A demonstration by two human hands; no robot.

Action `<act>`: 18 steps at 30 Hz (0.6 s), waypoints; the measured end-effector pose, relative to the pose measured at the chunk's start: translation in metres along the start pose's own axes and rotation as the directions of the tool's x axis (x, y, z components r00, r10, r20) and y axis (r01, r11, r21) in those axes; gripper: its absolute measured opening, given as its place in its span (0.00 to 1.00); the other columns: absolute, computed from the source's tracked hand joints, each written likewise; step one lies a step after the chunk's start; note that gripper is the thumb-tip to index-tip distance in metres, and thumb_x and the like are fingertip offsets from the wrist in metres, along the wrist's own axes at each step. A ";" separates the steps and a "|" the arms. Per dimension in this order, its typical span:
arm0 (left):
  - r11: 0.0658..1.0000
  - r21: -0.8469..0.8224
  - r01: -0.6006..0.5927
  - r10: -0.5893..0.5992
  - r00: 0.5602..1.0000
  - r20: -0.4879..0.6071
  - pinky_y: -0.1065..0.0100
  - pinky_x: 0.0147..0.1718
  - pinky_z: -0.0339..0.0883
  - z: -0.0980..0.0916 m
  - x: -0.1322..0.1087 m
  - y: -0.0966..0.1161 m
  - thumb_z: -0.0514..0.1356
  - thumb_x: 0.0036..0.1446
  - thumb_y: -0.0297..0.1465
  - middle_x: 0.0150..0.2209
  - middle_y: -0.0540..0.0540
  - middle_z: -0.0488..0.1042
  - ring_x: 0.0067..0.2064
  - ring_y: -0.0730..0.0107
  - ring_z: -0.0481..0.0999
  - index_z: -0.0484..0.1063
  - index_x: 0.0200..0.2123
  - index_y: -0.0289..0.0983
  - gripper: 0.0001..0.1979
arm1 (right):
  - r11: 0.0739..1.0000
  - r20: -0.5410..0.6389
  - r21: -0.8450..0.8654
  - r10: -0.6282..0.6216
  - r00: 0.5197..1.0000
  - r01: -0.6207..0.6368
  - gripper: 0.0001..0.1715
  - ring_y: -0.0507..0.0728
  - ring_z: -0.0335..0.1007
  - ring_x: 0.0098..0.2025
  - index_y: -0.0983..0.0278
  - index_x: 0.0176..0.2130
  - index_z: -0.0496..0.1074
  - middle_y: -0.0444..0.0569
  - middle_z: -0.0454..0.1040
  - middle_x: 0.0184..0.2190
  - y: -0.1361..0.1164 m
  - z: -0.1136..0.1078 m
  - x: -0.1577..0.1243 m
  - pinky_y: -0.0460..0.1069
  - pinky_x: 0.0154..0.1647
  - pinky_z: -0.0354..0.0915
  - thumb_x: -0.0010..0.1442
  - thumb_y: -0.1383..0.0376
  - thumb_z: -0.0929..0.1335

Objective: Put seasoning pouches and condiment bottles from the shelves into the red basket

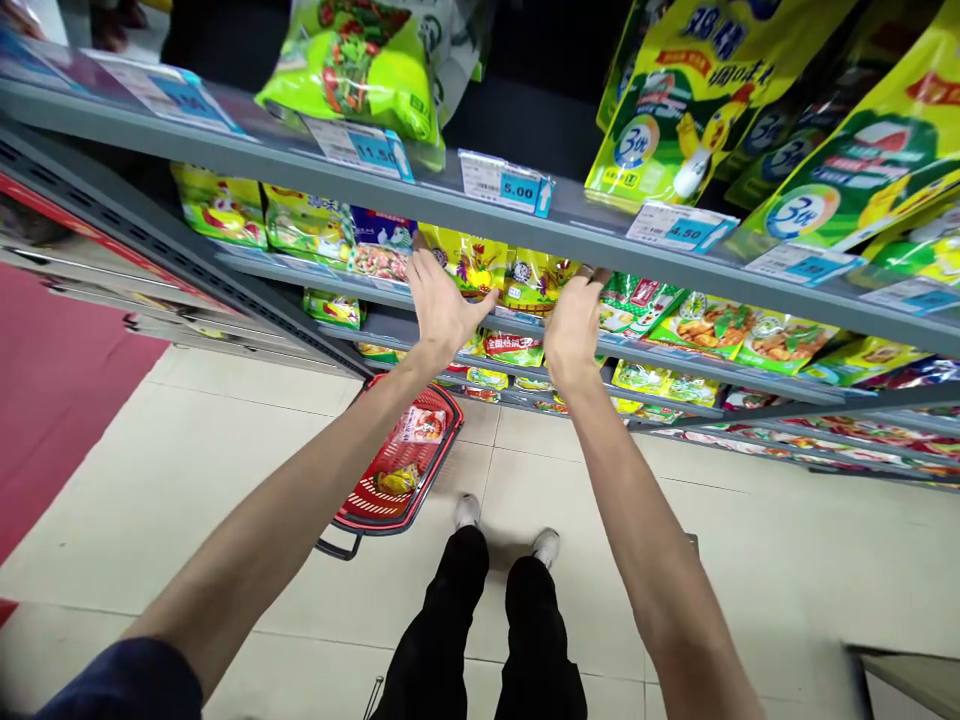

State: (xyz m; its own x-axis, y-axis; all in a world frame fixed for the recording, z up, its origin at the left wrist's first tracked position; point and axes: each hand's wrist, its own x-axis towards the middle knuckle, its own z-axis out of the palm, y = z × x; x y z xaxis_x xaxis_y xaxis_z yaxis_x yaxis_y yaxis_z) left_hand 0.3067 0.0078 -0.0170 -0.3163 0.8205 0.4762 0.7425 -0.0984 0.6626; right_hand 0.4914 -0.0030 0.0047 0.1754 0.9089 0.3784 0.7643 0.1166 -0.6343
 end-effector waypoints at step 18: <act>0.984 -0.178 -0.018 0.036 0.995 0.097 0.42 0.73 0.36 0.000 -0.010 0.012 0.72 0.50 0.46 0.70 0.27 0.49 0.74 0.41 0.41 0.51 0.66 0.34 0.49 | 0.988 0.269 0.000 -0.148 0.952 0.154 0.30 0.68 0.71 0.60 0.64 0.67 0.60 0.60 0.55 0.71 -0.015 0.004 -0.033 0.65 0.58 0.71 0.73 0.55 0.55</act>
State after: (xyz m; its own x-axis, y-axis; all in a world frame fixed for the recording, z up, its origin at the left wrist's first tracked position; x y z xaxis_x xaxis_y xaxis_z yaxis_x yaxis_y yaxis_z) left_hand 0.3190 -0.0020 -0.0139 -0.2305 0.8673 0.4412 0.6310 -0.2120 0.7463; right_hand 0.4716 -0.0329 -0.0004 -0.1133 0.9553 0.2731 0.7824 0.2552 -0.5681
